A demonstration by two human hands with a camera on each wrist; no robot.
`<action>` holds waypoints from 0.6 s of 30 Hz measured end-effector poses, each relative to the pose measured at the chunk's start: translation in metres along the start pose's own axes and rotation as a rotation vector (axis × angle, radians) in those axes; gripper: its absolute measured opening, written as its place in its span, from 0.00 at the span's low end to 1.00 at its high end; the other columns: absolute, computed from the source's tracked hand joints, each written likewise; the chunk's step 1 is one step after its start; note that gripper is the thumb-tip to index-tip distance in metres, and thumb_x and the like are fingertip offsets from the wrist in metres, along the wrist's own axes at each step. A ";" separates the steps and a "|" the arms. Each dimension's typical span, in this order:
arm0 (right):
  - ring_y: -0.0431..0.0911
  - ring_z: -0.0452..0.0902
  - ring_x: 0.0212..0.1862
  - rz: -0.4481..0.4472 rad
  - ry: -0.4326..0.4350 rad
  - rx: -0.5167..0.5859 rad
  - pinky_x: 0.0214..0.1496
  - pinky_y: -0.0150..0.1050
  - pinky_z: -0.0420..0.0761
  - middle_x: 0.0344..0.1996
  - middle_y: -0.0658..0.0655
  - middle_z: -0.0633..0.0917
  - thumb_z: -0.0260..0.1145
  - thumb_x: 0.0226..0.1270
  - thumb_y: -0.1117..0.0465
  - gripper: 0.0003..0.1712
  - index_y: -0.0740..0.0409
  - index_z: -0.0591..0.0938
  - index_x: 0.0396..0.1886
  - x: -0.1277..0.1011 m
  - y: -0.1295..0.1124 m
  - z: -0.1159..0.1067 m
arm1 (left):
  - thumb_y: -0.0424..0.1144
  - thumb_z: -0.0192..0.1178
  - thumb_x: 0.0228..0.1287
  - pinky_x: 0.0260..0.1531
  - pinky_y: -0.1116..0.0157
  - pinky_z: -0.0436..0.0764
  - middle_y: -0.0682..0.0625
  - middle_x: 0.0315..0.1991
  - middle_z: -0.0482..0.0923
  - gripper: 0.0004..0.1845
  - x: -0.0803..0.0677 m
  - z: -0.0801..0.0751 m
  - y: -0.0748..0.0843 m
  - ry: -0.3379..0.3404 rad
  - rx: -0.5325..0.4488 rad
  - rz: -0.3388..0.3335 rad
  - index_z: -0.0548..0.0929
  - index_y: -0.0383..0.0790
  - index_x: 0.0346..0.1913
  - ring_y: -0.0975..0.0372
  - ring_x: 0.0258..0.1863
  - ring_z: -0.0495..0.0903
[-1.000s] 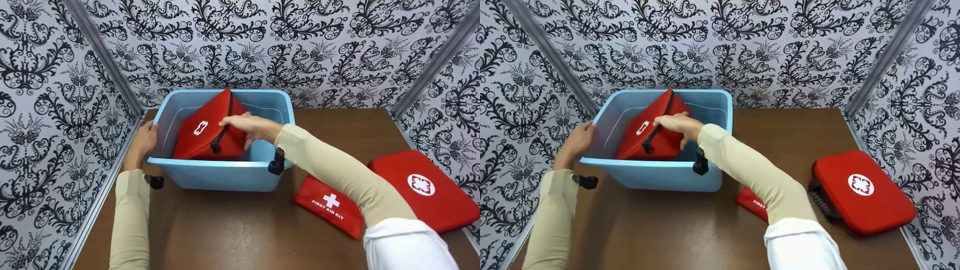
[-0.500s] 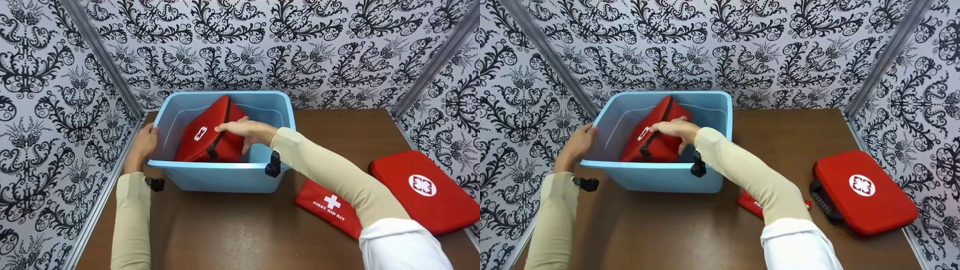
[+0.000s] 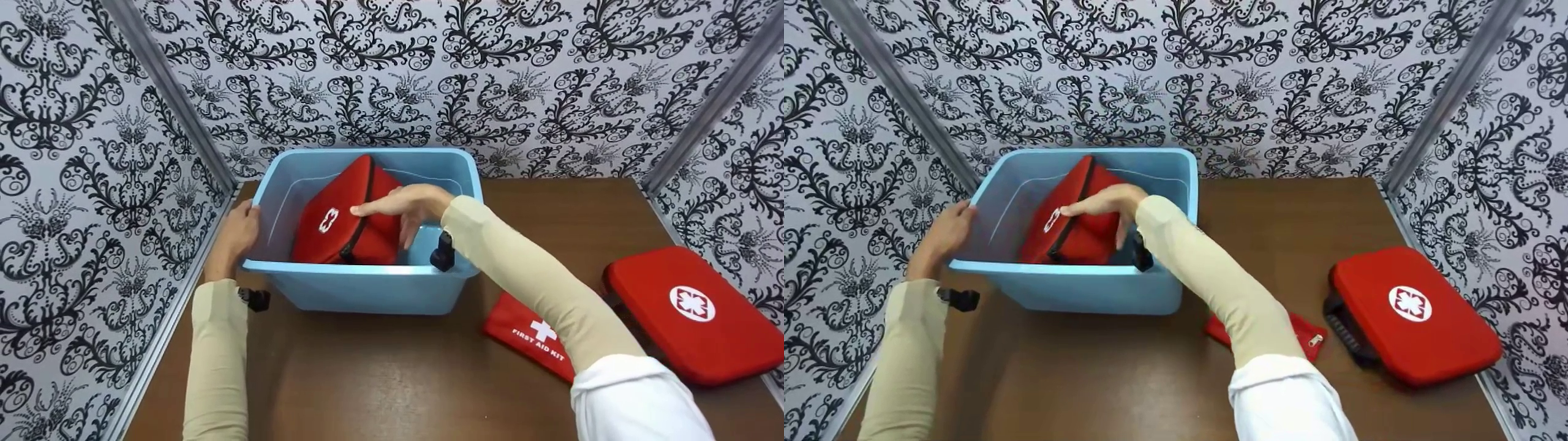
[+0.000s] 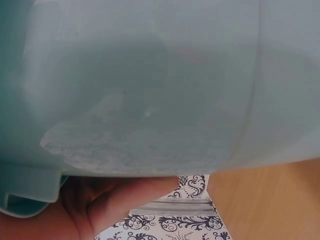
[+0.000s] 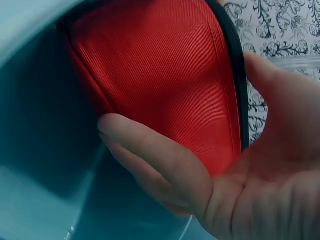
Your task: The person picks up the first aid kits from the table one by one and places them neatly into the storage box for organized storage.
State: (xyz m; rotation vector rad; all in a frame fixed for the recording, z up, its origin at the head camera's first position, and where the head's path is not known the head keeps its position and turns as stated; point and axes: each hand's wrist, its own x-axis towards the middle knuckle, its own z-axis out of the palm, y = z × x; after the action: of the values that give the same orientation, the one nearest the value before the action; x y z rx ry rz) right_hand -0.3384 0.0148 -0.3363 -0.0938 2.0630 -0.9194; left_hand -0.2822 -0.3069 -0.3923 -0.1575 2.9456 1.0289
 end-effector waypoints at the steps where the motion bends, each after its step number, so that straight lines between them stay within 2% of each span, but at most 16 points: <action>1: 0.68 0.83 0.54 0.000 -0.010 -0.021 0.50 0.51 0.88 0.75 0.66 0.63 0.65 0.59 0.27 0.62 0.54 0.48 0.80 0.000 0.000 -0.002 | 0.44 0.28 0.82 0.76 0.41 0.55 0.26 0.75 0.55 0.31 0.000 0.000 0.000 -0.002 0.002 0.002 0.52 0.27 0.77 0.35 0.75 0.56; 3: 0.67 0.84 0.53 -0.011 -0.036 -0.066 0.51 0.51 0.87 0.78 0.65 0.57 0.56 0.64 0.25 0.60 0.52 0.44 0.82 0.001 -0.001 -0.005 | 0.44 0.28 0.82 0.76 0.41 0.55 0.26 0.75 0.55 0.31 0.001 0.000 0.000 -0.003 0.000 0.004 0.52 0.27 0.77 0.35 0.75 0.56; 6: 0.65 0.84 0.54 -0.012 -0.067 -0.097 0.54 0.53 0.86 0.77 0.68 0.59 0.43 0.68 0.23 0.55 0.48 0.41 0.83 0.004 -0.002 -0.008 | 0.45 0.28 0.82 0.76 0.41 0.56 0.27 0.75 0.55 0.31 0.000 0.000 -0.001 -0.005 -0.012 -0.003 0.52 0.28 0.78 0.35 0.75 0.56; 8: 0.66 0.83 0.55 -0.003 -0.078 -0.101 0.56 0.55 0.84 0.74 0.70 0.63 0.38 0.69 0.23 0.52 0.45 0.42 0.83 0.006 -0.002 -0.010 | 0.45 0.28 0.82 0.75 0.41 0.57 0.28 0.75 0.57 0.31 0.000 0.001 -0.001 -0.002 -0.018 -0.008 0.53 0.30 0.78 0.36 0.75 0.57; 10: 0.67 0.83 0.55 0.014 -0.069 -0.101 0.56 0.57 0.84 0.71 0.73 0.68 0.38 0.69 0.22 0.52 0.45 0.43 0.83 0.008 -0.002 -0.012 | 0.45 0.29 0.82 0.75 0.41 0.57 0.28 0.75 0.58 0.30 0.000 0.001 -0.002 -0.001 -0.022 -0.010 0.54 0.31 0.78 0.36 0.75 0.57; 14: 0.66 0.84 0.54 0.040 -0.051 -0.118 0.56 0.57 0.84 0.70 0.72 0.69 0.41 0.67 0.21 0.55 0.46 0.46 0.82 0.013 -0.002 -0.015 | 0.44 0.29 0.82 0.75 0.41 0.58 0.28 0.75 0.59 0.30 0.000 0.001 -0.002 0.006 -0.028 -0.011 0.55 0.31 0.78 0.36 0.75 0.58; 18: 0.65 0.83 0.55 0.078 -0.060 -0.120 0.60 0.58 0.82 0.68 0.73 0.72 0.42 0.65 0.19 0.58 0.50 0.45 0.82 0.018 0.000 -0.020 | 0.43 0.29 0.82 0.74 0.41 0.59 0.28 0.73 0.61 0.29 0.000 0.001 -0.001 0.012 -0.035 0.006 0.56 0.30 0.77 0.36 0.74 0.60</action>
State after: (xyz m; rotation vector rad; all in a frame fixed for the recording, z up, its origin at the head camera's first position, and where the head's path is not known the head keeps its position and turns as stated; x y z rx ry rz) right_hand -0.3639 0.0198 -0.3412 -0.1029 2.0507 -0.7373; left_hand -0.2823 -0.3076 -0.3938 -0.1565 2.9412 1.0846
